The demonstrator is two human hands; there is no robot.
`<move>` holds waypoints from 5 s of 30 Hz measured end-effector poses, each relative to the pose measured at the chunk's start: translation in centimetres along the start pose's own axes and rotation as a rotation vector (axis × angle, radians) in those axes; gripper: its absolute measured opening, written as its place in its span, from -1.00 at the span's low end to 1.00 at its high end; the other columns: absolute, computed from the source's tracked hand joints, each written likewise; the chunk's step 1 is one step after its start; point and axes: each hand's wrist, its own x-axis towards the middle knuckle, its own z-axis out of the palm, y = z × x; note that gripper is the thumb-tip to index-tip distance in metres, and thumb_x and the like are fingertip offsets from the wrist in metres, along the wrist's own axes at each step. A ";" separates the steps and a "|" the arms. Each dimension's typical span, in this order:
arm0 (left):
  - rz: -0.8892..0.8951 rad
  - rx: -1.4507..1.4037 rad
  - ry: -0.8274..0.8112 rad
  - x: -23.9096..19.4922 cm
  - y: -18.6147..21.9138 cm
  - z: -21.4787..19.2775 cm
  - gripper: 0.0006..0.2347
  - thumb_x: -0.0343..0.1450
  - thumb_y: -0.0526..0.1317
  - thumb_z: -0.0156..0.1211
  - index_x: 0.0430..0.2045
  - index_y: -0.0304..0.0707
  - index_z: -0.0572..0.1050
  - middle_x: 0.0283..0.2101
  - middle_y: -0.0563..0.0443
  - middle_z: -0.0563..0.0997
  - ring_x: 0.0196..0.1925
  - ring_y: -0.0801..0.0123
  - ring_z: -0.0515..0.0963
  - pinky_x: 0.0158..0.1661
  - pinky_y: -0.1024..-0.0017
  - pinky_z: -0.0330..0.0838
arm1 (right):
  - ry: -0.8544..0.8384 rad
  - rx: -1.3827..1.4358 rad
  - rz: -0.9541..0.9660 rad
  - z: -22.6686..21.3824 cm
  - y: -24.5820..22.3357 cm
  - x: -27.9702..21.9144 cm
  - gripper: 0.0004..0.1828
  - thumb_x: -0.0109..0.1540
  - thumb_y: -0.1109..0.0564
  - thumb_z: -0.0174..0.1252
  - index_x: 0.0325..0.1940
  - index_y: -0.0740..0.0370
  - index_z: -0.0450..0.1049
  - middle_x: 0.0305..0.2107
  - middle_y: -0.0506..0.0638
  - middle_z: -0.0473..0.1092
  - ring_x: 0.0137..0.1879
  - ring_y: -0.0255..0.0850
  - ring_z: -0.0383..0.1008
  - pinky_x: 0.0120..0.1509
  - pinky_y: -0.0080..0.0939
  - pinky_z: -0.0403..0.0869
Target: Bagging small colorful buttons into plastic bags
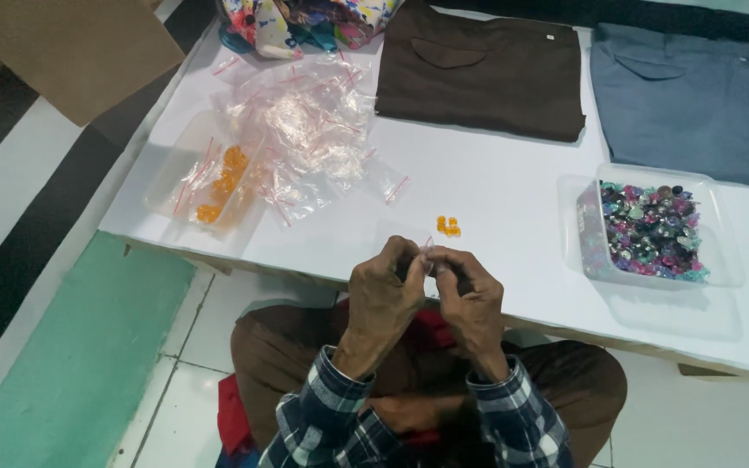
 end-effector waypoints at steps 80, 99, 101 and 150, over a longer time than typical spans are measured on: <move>0.095 0.305 -0.421 9.3 -5.7 3.0 -0.81 0.42 -0.41 0.07 -0.23 -0.31 0.65 -0.49 -0.21 0.67 -0.39 -0.04 0.72 -0.39 0.13 0.64 | -0.158 -0.662 -0.507 -0.8 3.6 7.8 -0.86 0.21 0.28 0.32 -0.23 0.06 0.62 -0.29 -0.12 0.57 -0.23 -0.18 0.58 -0.27 -0.30 0.57; 0.088 0.164 -0.362 10.1 -6.1 0.8 -0.82 0.36 -0.39 0.08 -0.32 -0.31 0.65 -0.60 -0.27 0.60 -0.52 -0.06 0.67 -0.53 0.23 0.52 | -0.231 -0.753 -0.349 -2.7 10.1 0.4 -0.90 0.24 0.03 0.30 -0.16 -0.13 0.65 -0.27 -0.12 0.54 -0.14 -0.11 0.59 -0.16 -0.22 0.61; 0.095 0.169 -0.355 10.6 -6.3 0.9 -0.82 0.36 -0.40 0.08 -0.31 -0.31 0.65 -0.60 -0.26 0.60 -0.52 -0.05 0.67 -0.53 0.24 0.52 | -0.198 -0.638 -0.318 -2.7 10.2 0.7 -0.87 0.24 0.05 0.31 -0.13 -0.11 0.64 -0.28 -0.10 0.54 -0.14 -0.10 0.60 -0.16 -0.21 0.61; 0.027 0.285 -0.408 10.7 -4.3 -0.6 -0.83 0.35 -0.36 0.08 -0.41 -0.18 0.66 -0.49 -0.25 0.66 -0.38 -0.16 0.70 -0.37 0.08 0.59 | -0.416 -0.844 -0.139 -2.6 11.8 6.0 -0.75 0.28 0.13 0.20 0.04 -0.07 0.56 0.01 -0.05 0.47 0.08 -0.01 0.55 0.13 -0.13 0.55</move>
